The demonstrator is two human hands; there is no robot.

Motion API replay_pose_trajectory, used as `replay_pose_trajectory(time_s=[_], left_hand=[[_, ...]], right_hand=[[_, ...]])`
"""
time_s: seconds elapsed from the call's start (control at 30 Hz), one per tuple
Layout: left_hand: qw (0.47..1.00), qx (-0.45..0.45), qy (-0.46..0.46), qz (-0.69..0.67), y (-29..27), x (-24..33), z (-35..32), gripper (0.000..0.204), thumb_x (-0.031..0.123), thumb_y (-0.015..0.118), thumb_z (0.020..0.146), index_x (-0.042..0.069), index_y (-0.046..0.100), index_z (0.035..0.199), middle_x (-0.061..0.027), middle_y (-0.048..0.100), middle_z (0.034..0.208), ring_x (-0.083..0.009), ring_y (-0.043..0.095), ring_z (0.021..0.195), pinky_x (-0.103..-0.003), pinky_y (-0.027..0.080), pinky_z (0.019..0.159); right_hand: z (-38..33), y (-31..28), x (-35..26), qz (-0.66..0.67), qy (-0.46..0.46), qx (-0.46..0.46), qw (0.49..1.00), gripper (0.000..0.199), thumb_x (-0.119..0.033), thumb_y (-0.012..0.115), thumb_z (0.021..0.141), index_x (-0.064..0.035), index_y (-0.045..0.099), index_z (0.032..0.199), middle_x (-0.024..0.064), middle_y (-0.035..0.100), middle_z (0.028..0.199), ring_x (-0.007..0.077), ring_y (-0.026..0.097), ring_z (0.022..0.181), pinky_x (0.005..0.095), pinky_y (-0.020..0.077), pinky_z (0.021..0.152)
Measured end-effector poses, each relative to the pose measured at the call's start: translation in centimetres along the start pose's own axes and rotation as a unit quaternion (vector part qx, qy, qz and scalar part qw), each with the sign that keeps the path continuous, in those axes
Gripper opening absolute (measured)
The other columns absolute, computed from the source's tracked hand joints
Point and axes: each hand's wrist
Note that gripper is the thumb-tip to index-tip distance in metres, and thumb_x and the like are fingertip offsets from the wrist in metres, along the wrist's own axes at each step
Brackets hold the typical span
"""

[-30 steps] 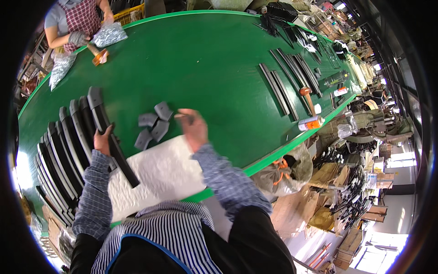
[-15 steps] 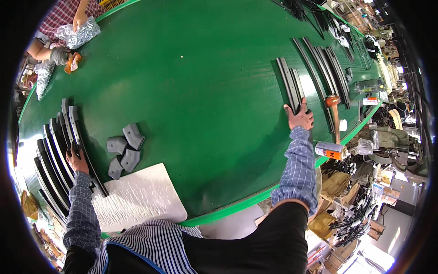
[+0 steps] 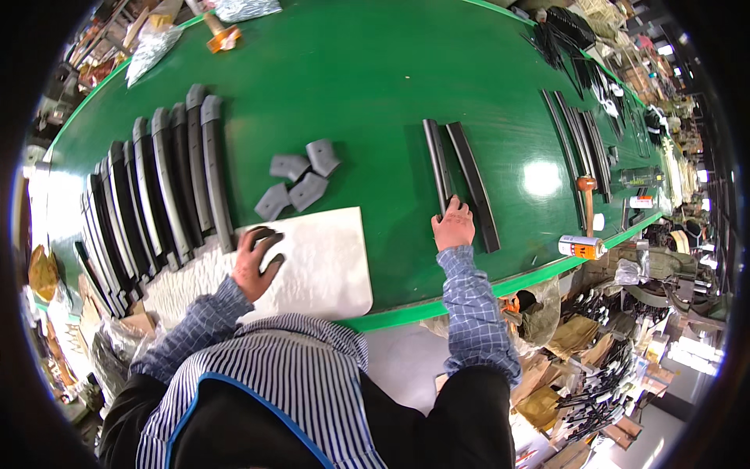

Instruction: The person repeatedly picks up a black cylindrical handle and a gray cap, aligns the cap over the handle end, and taps it into place with a rubber mallet. Completed units are set aside on the green worktable. The process is repeated for multiple handles throughout the clip.

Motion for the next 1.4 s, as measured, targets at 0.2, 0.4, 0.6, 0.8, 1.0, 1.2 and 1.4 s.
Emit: replay_pose_trajectory(time_s=[0.2,0.4,0.6,0.8,1.0,1.2,1.4], left_hand=[[0.754,-0.071,-0.148,-0.636,-1.5,-0.1,0.6,0.048,0.035,0.043,0.105,-0.003,0.055,0.130,-0.0172,0.063,0.121,-0.0283,0.062,0.110,-0.039,0.045,0.103],[0.560,-0.092,-0.110,-0.816,-6.0,-0.6,3.7,0.067,0.054,0.048,0.098,0.003,0.044,0.141,-0.0163,0.063,0.118,-0.0279,0.059,0.113,-0.042,0.045,0.102],[0.530,0.011,-0.143,-0.836,-12.2,-6.7,1.3,0.046,0.036,0.053,0.100,0.007,0.047,0.136,-0.0123,0.065,0.098,-0.0255,0.063,0.085,-0.042,0.052,0.082],[0.457,0.059,-0.093,-0.882,-14.0,-9.8,1.1,0.052,0.048,0.048,0.100,0.010,0.047,0.135,-0.0124,0.063,0.099,-0.0247,0.061,0.082,-0.042,0.050,0.078],[0.425,0.063,-0.043,-0.902,-15.6,-9.6,2.7,0.075,0.067,0.051,0.090,0.008,0.048,0.136,-0.0151,0.063,0.103,-0.0282,0.062,0.085,-0.045,0.052,0.083],[0.422,0.051,-0.012,-0.905,-16.9,-8.6,2.9,0.085,0.074,0.050,0.086,0.011,0.039,0.144,-0.0147,0.060,0.105,-0.0271,0.058,0.084,-0.044,0.050,0.082],[0.431,0.003,0.027,-0.902,-18.6,-6.9,2.6,0.080,0.073,0.045,0.089,0.011,0.045,0.139,-0.0177,0.064,0.103,-0.0309,0.064,0.084,-0.050,0.050,0.088]], right_hand=[[-7.0,-11.0,-9.4,0.753,0.109,-0.233,0.606,0.034,-0.017,0.071,0.088,0.0008,0.057,0.114,0.0135,0.068,0.091,0.0199,0.066,0.069,0.0331,0.0584,0.060],[-14.2,-16.3,-24.4,0.771,-0.022,-0.275,0.574,0.034,-0.021,0.064,0.094,0.0017,0.058,0.118,0.0134,0.069,0.100,0.0189,0.068,0.079,0.0314,0.0564,0.073],[-12.3,-11.9,-25.1,0.569,-0.112,-0.201,0.790,0.023,-0.019,0.057,0.098,0.0005,0.067,0.107,0.0105,0.072,0.093,0.0174,0.067,0.080,0.0300,0.0527,0.075],[-2.6,-7.4,-21.9,0.321,-0.121,0.047,0.938,0.039,-0.019,0.070,0.083,-0.0170,0.062,0.121,0.0142,0.064,0.111,0.0281,0.061,0.102,0.0399,0.0494,0.089],[-1.0,-6.6,-25.6,0.030,-0.295,-0.020,0.955,0.065,-0.020,0.077,0.070,-0.0314,0.056,0.130,0.0181,0.044,0.134,0.0427,0.039,0.125,0.0567,0.0354,0.102],[-2.2,-5.6,-22.0,0.293,-0.271,-0.062,0.915,0.064,-0.014,0.072,0.073,-0.0158,0.050,0.134,0.0187,0.049,0.129,0.0406,0.044,0.122,0.0509,0.0396,0.102],[-9.0,-9.9,-18.7,0.660,-0.123,-0.304,0.676,0.055,-0.010,0.062,0.082,0.0004,0.047,0.133,0.0171,0.060,0.115,0.0283,0.062,0.106,0.0366,0.0494,0.095]])
Point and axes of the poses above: each hand's wrist, its own z-axis towards the middle knuckle, its own y-axis out of the palm, x = y × z
